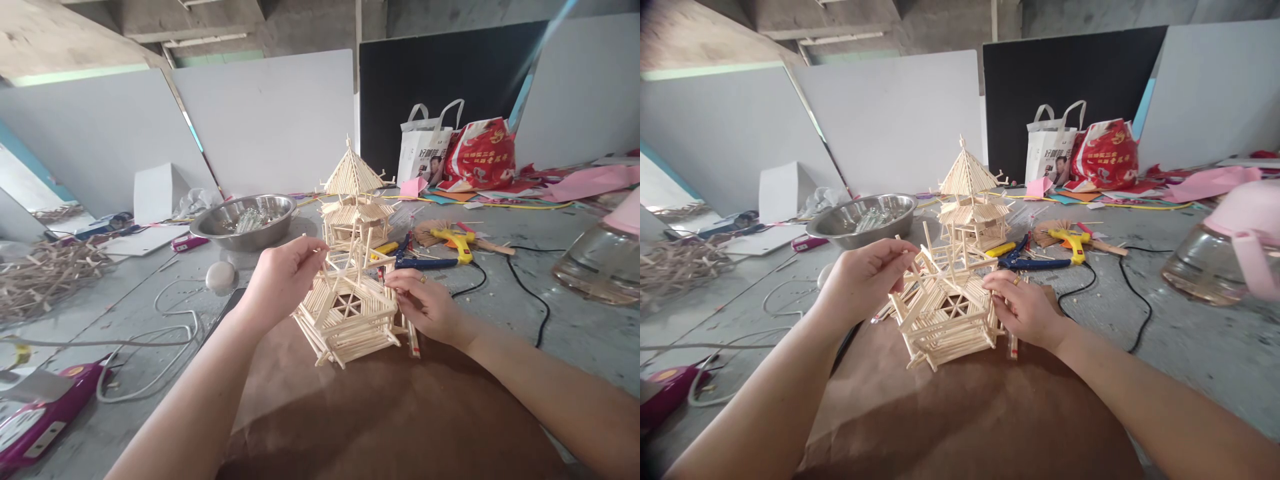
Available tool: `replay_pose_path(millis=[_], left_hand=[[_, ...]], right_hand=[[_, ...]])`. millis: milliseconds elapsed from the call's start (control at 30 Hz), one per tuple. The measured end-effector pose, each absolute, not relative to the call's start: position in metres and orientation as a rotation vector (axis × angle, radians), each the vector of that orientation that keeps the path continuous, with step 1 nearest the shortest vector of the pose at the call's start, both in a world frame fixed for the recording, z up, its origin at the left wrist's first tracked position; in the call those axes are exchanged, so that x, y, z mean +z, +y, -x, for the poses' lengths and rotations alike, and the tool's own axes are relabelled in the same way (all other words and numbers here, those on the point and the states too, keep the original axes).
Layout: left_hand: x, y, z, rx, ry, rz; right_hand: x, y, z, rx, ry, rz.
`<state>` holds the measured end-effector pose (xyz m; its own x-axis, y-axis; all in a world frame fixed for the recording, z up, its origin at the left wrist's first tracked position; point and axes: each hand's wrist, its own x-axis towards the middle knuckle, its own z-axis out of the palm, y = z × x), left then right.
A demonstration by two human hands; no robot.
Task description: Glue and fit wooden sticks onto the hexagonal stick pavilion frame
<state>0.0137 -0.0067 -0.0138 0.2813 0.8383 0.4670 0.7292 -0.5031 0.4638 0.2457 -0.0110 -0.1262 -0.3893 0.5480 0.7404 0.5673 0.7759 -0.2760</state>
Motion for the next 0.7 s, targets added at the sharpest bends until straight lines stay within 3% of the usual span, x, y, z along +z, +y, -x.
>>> replay_pose_path(millis=[700], left_hand=[[-0.0139,-0.0058,-0.0084,1.147,1.454,-2.267]], right_hand=[[-0.1270,-0.0104,-0.2469,-0.034,-2.083,0.839]])
